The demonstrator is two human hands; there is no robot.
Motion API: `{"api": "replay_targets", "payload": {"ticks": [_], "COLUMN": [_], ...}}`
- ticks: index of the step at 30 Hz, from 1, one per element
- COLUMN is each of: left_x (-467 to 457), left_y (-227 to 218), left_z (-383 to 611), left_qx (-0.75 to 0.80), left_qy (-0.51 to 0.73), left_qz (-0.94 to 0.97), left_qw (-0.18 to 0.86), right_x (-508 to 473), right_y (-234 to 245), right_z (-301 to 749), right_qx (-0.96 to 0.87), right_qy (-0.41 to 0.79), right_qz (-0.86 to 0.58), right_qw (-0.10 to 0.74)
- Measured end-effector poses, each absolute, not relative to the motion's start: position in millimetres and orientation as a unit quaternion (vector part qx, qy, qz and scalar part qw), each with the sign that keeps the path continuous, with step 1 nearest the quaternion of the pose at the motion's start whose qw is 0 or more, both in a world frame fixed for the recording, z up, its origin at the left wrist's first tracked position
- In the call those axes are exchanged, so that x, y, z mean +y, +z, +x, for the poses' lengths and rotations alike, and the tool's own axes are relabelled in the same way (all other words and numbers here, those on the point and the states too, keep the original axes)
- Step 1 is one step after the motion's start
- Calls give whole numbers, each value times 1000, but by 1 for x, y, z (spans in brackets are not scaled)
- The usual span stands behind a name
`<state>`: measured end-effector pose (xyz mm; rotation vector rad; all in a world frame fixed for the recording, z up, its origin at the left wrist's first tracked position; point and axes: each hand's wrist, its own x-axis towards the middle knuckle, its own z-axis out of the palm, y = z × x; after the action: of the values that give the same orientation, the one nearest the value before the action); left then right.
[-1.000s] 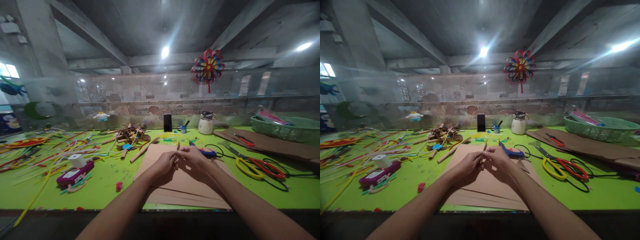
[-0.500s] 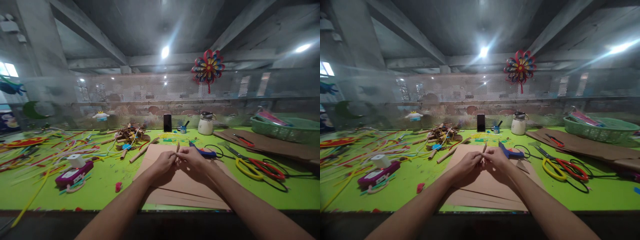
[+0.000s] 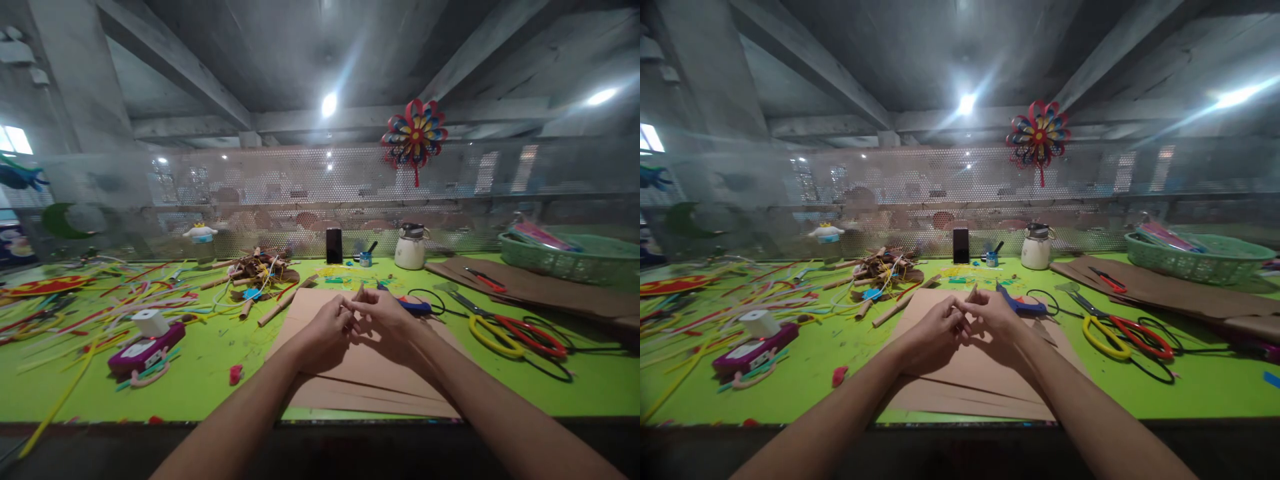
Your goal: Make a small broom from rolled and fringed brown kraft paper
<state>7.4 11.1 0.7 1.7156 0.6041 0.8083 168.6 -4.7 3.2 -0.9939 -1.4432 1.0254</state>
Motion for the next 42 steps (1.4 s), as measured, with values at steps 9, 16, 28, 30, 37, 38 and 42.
{"api": "replay_targets", "payload": {"ticks": [9,16,28,30,37,38,42], "left_x": [9,6,21,23,21,22,21], "left_y": [8,10,5,2,5,6,10], "left_z": [6,0,8,7,6,7,7], "left_qx": [260,259,329,329,316,309,276], "left_qy": [328,332,378,379,413,419,428], "left_qz": [692,692,799,803,777,777,778], "left_qw": [588,586,331,320,355,353,369], "right_x": [1,1,6,10,10,7,-4], "right_y": [2,-1,12,15,16,16,11], "right_z": [169,161,175,186,192,186,165], "right_qx": [-592,-575,-454,-424,-388,-401,-500], "right_qy": [396,429,431,417,447,468,519], "right_qz": [-408,-373,-346,-349,-344,-345,-342], "right_qw": [571,589,699,724,729,708,603]}}
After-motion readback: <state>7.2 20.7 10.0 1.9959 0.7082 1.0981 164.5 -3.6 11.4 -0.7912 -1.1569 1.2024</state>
